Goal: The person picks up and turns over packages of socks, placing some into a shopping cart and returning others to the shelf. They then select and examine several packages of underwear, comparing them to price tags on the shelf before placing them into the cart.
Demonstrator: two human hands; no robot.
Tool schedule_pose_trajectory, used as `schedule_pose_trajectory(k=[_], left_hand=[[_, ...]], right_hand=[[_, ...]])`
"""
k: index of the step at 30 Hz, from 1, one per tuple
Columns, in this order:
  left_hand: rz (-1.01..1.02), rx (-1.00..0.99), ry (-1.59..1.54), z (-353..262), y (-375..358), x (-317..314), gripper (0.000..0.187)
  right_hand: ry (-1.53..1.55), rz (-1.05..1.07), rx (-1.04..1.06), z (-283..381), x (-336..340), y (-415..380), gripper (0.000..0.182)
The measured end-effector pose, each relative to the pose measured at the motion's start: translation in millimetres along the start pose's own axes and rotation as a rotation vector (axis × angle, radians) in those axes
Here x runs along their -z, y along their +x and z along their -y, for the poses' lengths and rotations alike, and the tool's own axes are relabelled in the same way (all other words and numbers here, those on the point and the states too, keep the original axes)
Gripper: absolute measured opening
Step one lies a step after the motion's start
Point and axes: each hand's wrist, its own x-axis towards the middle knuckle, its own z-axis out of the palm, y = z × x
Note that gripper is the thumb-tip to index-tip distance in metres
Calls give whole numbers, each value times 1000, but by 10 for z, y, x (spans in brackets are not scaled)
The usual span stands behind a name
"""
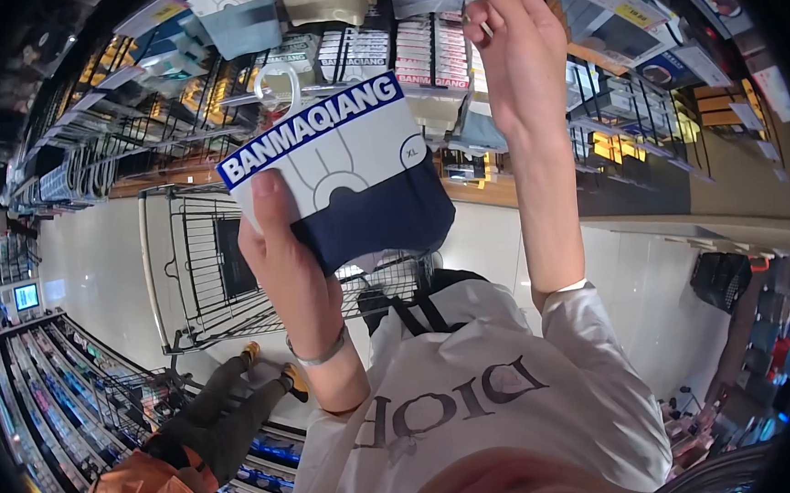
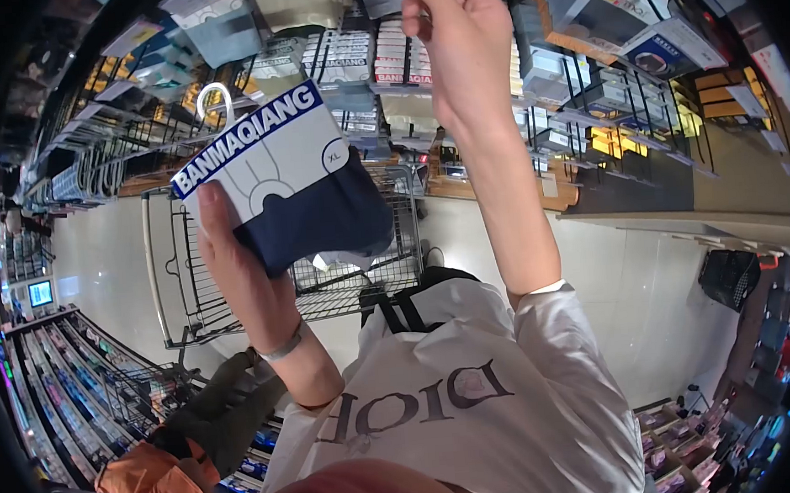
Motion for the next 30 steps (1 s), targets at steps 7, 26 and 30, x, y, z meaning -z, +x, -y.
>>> schedule_pose_trajectory(k=[7, 26, 30], left_hand=[[858, 353, -885, 340, -6, 50, 45], [530, 6, -5, -228, -780, -712, 42], [589, -35, -30, -249, -913, -872, 38]], right_hand=[[-114, 453, -252, -4, -16, -906, 28], [-237, 126, 50, 1212, 661, -1424, 22], [-222, 65, 103, 1403, 724, -1557, 23]])
